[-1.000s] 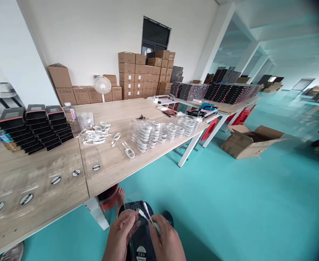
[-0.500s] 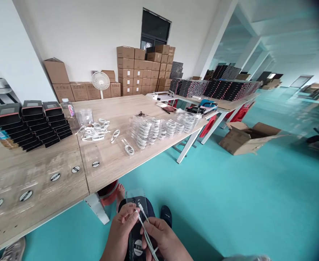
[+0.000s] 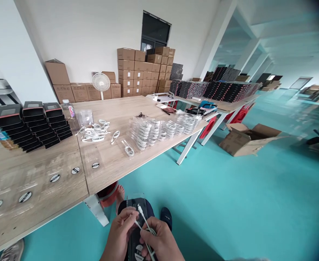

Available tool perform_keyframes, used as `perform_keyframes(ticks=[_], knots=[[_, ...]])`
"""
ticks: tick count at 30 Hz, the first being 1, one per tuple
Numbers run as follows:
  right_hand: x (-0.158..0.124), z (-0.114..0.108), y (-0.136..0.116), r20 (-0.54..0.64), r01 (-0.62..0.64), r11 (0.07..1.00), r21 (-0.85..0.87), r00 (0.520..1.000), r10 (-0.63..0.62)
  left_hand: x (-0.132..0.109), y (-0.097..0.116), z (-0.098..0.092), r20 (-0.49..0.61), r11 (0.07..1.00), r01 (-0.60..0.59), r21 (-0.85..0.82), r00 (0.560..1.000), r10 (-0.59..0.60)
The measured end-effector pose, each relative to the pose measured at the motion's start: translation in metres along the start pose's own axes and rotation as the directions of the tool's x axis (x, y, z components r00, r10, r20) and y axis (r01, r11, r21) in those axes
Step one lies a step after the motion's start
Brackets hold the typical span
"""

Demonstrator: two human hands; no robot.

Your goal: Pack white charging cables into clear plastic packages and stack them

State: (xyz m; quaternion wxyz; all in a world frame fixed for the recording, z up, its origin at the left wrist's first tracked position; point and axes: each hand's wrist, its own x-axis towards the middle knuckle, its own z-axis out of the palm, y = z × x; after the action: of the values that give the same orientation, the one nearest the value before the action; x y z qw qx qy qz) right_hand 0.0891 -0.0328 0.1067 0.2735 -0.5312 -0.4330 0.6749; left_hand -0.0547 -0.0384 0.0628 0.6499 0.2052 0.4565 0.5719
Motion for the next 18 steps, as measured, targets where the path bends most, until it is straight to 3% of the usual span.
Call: perform_keyframes(ticks=[3,7,10,12,14,16,18], knots=[[0.001,-0.006,0.003,0.106,-0.08,0.978,0.19,0.993,0.061,-0.001,0.001,-0.009,0.025,1.0,-0.029,0.012,0.999,0.029],[0.005,-0.006,0.009,0.11,-0.064,0.98,0.189,0.993,0.044,0.002,-0.001,-0.015,-0.053,0.985,-0.106,0.138,0.992,0.114],[0.008,-0.001,0.014,-0.053,0.115,0.981,-0.153,0.991,-0.125,0.006,-0.007,-0.014,-0.182,0.975,-0.104,0.199,0.973,0.141],[0.009,0.003,0.018,-0.143,0.209,0.855,-0.474,0.94,-0.309,0.007,-0.01,-0.012,-0.234,0.973,-0.106,0.207,0.96,0.154],[0.009,0.006,0.021,-0.147,0.238,0.692,-0.681,0.882,-0.448,0.008,-0.013,-0.009,-0.251,0.971,-0.123,0.204,0.953,0.173],[0.009,0.008,0.022,-0.122,0.243,0.603,-0.76,0.858,-0.5,0.007,-0.012,-0.007,-0.246,0.971,-0.141,0.194,0.951,0.187],[0.008,0.011,0.019,-0.132,0.232,0.638,-0.734,0.873,-0.47,0.006,-0.01,-0.006,-0.216,0.977,-0.128,0.172,0.963,0.164]])
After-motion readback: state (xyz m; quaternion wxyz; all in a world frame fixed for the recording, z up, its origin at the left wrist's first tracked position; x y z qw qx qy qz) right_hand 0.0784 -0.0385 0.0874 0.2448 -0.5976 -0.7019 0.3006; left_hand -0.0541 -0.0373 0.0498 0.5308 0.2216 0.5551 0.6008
